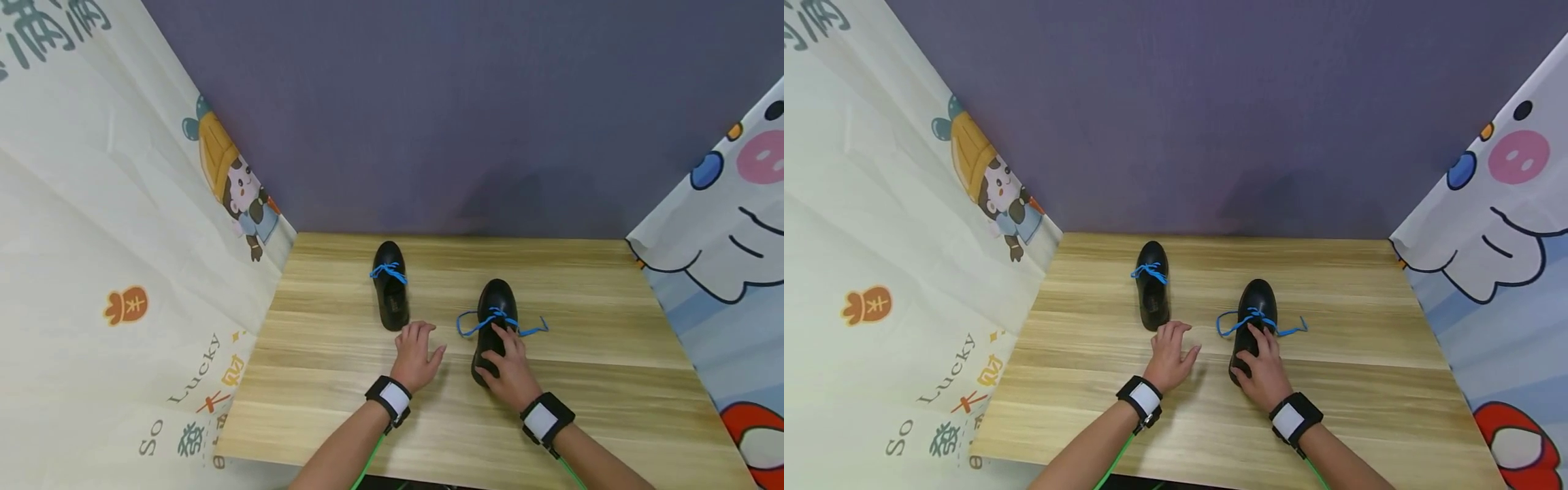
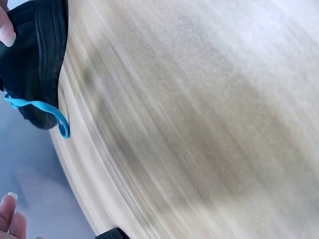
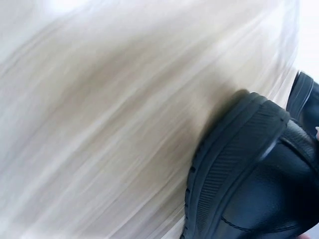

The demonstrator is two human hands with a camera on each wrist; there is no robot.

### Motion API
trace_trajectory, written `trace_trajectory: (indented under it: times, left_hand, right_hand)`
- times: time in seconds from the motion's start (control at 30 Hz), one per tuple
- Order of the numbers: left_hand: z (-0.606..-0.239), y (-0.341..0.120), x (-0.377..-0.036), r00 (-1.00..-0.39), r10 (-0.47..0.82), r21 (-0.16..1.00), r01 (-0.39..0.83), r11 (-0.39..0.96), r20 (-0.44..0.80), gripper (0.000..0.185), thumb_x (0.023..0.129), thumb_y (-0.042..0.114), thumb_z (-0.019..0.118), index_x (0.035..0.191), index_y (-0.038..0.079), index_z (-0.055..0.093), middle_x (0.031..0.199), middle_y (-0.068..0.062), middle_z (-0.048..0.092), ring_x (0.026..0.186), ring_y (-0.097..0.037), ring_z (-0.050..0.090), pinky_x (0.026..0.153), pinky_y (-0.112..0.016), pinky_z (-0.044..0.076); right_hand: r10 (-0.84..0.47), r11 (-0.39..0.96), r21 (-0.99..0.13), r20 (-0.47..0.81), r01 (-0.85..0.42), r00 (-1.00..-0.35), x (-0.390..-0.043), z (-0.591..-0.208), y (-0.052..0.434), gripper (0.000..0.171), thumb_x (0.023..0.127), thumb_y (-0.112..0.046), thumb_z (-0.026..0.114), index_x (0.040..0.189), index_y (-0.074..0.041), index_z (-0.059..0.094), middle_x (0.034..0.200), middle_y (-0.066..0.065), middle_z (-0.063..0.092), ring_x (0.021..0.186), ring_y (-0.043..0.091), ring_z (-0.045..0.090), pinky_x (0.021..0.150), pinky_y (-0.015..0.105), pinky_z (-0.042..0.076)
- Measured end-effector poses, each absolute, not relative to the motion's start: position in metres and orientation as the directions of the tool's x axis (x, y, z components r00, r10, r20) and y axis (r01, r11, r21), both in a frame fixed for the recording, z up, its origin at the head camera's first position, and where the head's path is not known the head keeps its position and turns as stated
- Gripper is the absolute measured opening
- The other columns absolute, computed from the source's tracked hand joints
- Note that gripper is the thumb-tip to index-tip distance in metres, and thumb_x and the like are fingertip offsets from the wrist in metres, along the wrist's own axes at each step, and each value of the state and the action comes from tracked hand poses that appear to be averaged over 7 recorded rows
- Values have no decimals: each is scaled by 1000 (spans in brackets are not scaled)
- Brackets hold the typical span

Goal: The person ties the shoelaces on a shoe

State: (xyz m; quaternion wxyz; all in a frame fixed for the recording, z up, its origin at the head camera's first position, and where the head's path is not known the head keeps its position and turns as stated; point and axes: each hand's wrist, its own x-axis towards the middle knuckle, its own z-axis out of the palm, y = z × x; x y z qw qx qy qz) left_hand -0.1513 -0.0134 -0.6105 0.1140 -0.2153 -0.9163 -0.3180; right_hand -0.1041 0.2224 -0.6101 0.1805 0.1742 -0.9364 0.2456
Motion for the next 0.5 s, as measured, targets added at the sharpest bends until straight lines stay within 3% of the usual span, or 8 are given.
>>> trace_trajectory:
  times: [0.5]
  left_hand:
    - [-608, 0, -151, -871, 362, 528, 490, 694, 332, 44, 94, 28, 69, 129, 6, 55, 128, -9, 52, 119, -26, 47, 89, -41, 41]
  right_hand:
    - [-313, 778, -376, 463, -504, -829, -95, -614, 200, 28, 66, -14, 92, 86, -8, 74, 142, 32, 45, 125, 65, 36, 96, 74, 34]
